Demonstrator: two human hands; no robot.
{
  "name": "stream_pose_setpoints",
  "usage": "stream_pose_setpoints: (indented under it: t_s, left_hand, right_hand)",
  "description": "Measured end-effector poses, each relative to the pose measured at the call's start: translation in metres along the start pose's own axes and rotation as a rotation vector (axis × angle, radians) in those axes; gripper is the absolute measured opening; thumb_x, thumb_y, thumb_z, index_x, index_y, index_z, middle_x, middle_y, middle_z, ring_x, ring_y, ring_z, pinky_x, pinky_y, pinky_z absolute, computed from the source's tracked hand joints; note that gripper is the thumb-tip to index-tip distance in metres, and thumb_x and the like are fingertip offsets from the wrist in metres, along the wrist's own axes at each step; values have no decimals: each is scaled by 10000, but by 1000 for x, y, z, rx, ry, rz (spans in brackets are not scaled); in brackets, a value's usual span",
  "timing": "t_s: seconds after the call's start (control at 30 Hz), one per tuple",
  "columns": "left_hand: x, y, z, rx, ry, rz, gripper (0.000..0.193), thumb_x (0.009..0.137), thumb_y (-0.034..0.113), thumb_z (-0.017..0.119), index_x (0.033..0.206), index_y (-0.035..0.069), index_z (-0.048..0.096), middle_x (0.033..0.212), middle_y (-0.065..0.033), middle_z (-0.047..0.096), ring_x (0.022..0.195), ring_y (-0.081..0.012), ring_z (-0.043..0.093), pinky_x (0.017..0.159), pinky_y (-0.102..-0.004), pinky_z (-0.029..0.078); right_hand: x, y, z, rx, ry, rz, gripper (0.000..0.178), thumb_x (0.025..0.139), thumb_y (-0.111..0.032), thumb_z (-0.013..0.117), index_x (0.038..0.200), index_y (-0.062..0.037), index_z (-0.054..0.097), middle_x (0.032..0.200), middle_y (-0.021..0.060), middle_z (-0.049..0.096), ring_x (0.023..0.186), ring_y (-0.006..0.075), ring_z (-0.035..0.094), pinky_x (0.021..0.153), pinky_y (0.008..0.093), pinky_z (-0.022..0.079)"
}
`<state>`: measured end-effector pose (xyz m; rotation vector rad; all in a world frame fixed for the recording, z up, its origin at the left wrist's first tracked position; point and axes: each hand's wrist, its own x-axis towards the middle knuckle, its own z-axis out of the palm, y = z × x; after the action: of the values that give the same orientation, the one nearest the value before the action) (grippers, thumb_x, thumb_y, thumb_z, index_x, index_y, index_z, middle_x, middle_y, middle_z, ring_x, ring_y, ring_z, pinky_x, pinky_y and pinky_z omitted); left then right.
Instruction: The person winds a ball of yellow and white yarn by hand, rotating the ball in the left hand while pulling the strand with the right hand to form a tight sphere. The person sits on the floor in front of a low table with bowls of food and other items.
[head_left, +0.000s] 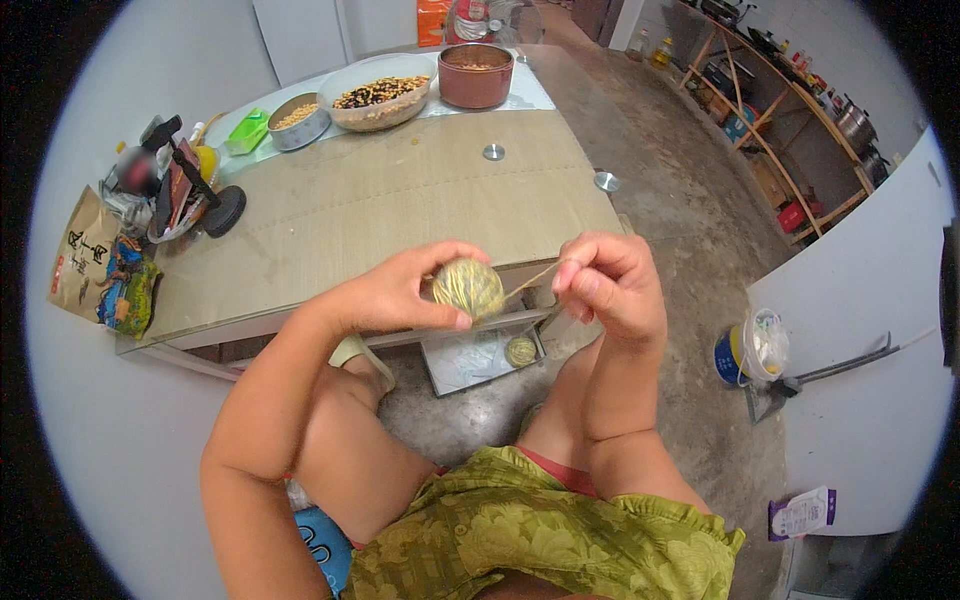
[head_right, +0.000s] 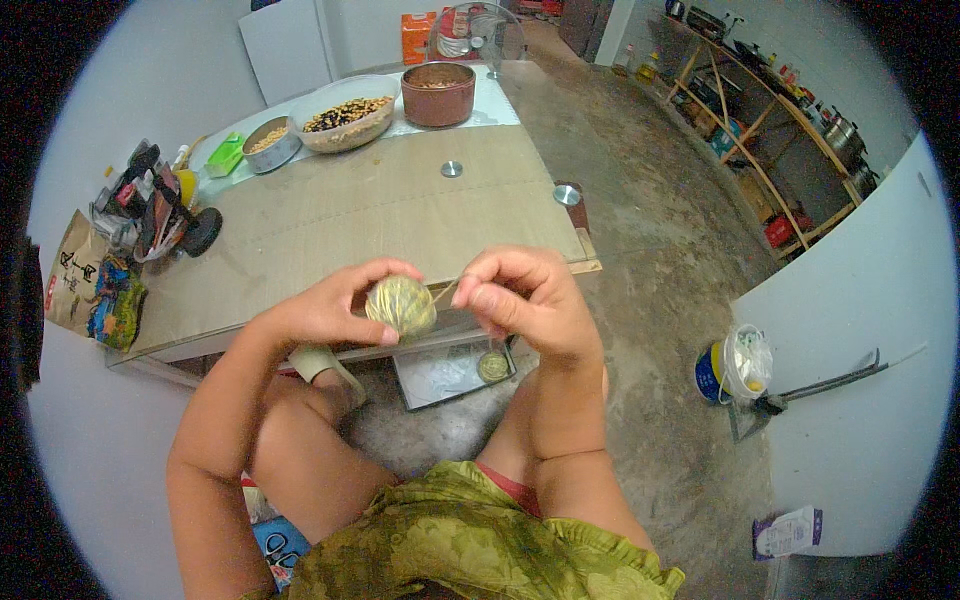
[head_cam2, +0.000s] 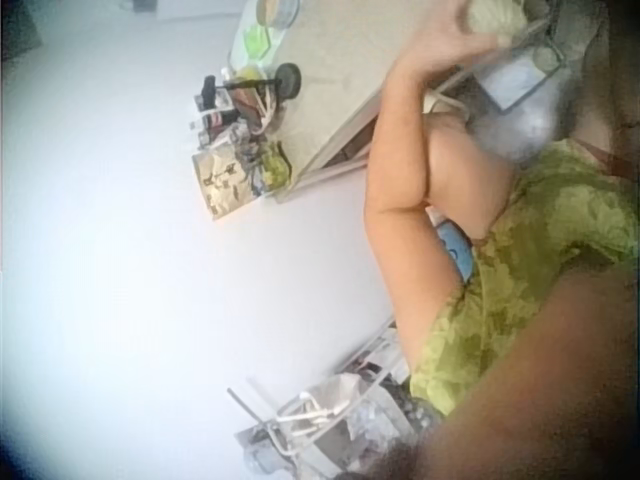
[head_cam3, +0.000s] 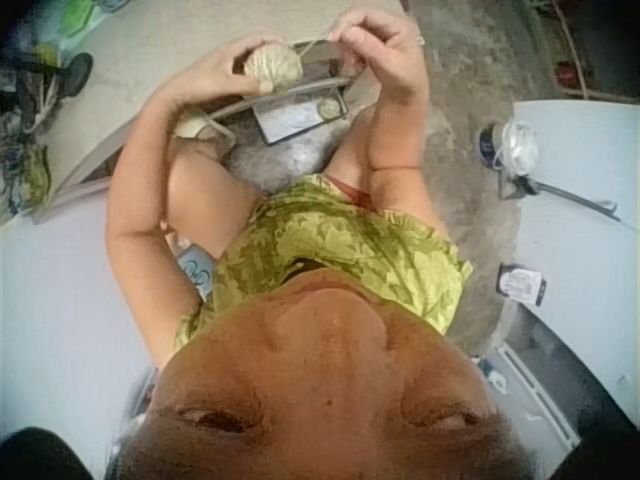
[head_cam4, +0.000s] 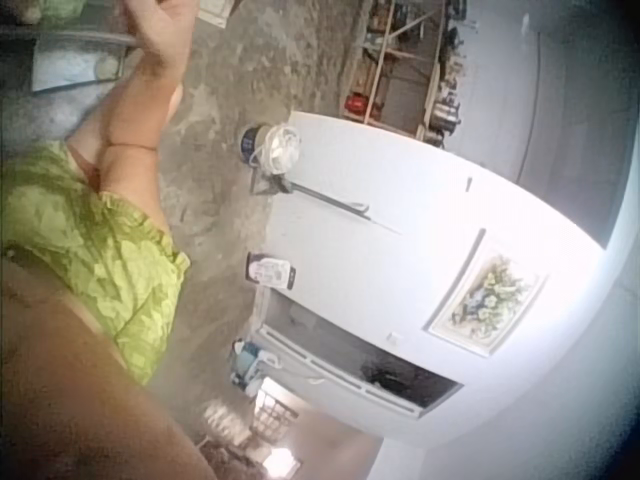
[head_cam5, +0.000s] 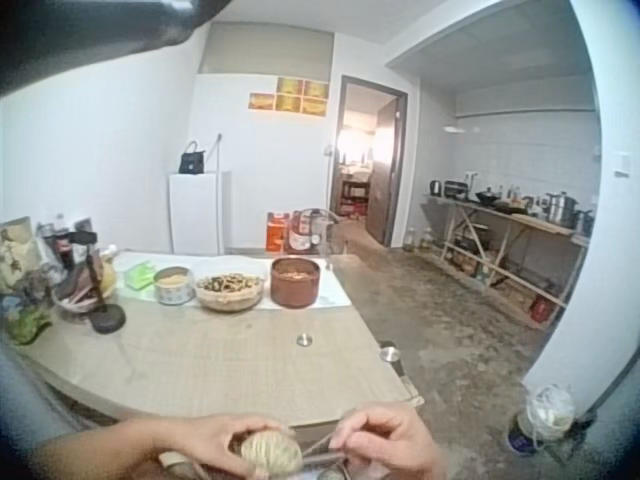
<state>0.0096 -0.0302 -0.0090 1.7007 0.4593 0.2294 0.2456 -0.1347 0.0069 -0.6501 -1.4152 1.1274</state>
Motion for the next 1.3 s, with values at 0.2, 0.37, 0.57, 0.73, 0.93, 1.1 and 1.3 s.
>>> stream_pose_setpoints:
  t_s: [0.2, 0.37, 0.57, 0.73, 0.93, 1.1, 1.3]
  left_hand:
    - [-3, 9, 12, -173, -379, 8, 709, 704, 71, 754, 1316, 50, 397, 1199, -41, 499, 1108, -129, 490, 951, -290, 411]
    - [-7, 17, 15, -349, -209, 108, 769, 637, 134, 793, 1281, 75, 376, 1204, -42, 486, 1114, -146, 495, 964, -294, 401]
    - [-10, 16, 2, -415, 245, 280, 761, 643, 148, 790, 1254, 95, 338, 1169, -39, 469, 1118, -145, 482, 982, -317, 396]
    - [-6, 14, -7, -497, 591, 405, 718, 741, 180, 734, 1288, 92, 276, 1194, -84, 483, 1128, -179, 493, 1005, -343, 382]
    - [2, 0, -22, -335, 952, 385, 641, 788, 150, 699, 1283, 76, 299, 1202, -96, 490, 1090, -181, 510, 973, -356, 395]
    - [0, -8, -35, 105, 1069, 379, 646, 740, 72, 738, 1256, 73, 348, 1164, -82, 512, 1032, -156, 533, 888, -296, 451]
    - [-3, -10, -27, 192, 778, 174, 635, 688, 104, 787, 1217, 96, 435, 1096, -48, 537, 994, -133, 544, 873, -267, 454]
  right_hand:
    - [17, 19, -7, -108, 194, 84, 168, 890, -175, 600, 845, -15, 625, 608, -30, 518, 510, 28, 443, 449, 183, 340]
    - [28, 41, -11, -266, 232, 159, 180, 894, -201, 603, 840, -31, 630, 620, -42, 527, 531, 31, 461, 465, 189, 353]
    - [36, 64, -3, -366, 199, 221, 206, 900, -206, 589, 819, -20, 626, 619, -26, 538, 542, 48, 481, 487, 215, 386]
    - [37, 82, 5, -477, 127, 190, 236, 894, -210, 582, 800, 4, 616, 606, -3, 535, 559, 74, 476, 504, 253, 388]
    - [33, 77, 22, -539, -32, 198, 239, 879, -208, 585, 794, 15, 598, 583, 48, 533, 547, 112, 471, 516, 292, 400]
    - [23, 38, 36, -428, -257, 251, 227, 877, -214, 595, 823, 7, 600, 592, 57, 535, 553, 116, 487, 523, 295, 409]
    - [7, 0, 28, -200, -185, 128, 189, 875, -184, 602, 809, -7, 616, 630, -5, 547, 542, 62, 474, 489, 223, 373]
